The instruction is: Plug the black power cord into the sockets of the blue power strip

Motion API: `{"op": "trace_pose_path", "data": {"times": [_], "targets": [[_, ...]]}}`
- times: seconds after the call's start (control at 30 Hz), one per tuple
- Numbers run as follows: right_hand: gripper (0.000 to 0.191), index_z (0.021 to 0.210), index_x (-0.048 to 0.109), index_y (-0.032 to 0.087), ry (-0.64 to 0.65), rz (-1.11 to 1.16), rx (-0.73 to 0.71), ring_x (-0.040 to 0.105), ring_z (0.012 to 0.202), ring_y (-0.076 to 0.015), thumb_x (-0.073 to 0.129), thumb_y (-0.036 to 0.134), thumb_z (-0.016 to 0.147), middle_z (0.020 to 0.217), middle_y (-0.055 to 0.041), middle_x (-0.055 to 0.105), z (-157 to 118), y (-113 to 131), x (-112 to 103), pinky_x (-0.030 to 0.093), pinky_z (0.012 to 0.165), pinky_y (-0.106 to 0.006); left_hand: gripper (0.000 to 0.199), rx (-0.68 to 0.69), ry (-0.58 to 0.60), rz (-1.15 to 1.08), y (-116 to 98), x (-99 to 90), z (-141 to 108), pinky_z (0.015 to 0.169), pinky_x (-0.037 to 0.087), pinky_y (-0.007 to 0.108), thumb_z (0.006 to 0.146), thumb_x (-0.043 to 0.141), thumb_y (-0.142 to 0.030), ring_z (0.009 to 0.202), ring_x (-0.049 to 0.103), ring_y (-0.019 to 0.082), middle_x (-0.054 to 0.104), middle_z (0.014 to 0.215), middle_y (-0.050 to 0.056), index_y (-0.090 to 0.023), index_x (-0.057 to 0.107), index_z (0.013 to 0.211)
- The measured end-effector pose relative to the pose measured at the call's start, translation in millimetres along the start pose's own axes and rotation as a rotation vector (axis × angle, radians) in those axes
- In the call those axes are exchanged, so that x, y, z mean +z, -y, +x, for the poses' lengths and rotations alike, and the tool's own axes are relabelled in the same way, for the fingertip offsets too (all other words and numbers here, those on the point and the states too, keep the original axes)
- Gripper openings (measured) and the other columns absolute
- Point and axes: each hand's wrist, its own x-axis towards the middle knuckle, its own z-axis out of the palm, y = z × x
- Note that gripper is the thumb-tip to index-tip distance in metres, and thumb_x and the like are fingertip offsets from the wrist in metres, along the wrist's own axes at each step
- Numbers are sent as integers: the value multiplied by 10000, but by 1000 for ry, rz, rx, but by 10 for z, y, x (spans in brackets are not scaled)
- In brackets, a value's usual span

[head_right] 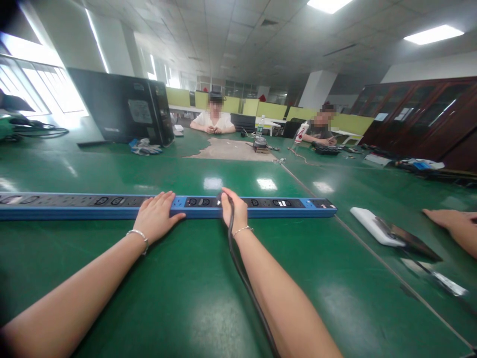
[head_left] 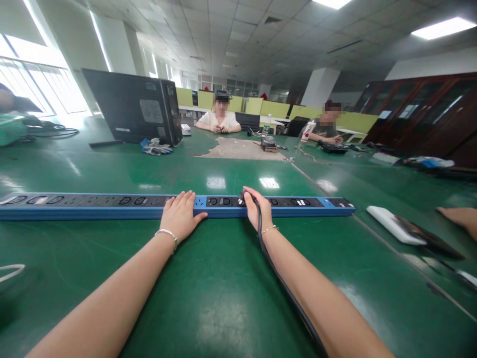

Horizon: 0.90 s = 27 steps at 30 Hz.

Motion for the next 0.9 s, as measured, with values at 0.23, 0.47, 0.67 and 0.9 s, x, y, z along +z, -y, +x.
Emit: {"op": "trace_pose_path", "data": {"times": [0.23,0.47,0.67,0.9], "targets": [[338,1088,654,227,11,-169,19,676,856,-197,434,352,865,960,-38,715,-32,106,95,522,832,-321,687,-16,9,-15,-4,7,-1,1068,226,424,812,409,-559,1313,334,264,426,1397,139,-119,381,1338],[329,1109,641,230,42,-289,-94,620,1036,-196,418,288,874,1140,-35,649,-65,197,140,475,948,-335,685,-15,9,-27,-8,8,1,1071,218,428,813,407,-556,1318,328,271,421,1400,139,-122,379,1342],[347,1137,616,175,43,-476,-213,595,1077,-191,381,246,892,1172,-84,630,-88,157,209,447,967,-332,685,-15,5,-20,-13,2,3,1071,225,432,815,415,-554,1307,345,268,429,1394,142,-111,387,1337],[347,1135,606,167,91,-552,-251,582,1099,-214,357,214,898,1148,-109,639,-83,162,259,414,984,-403,685,-16,9,-32,-16,-9,3,1070,229,434,806,431,-548,1309,344,276,434,1391,142,-116,390,1336]]}}
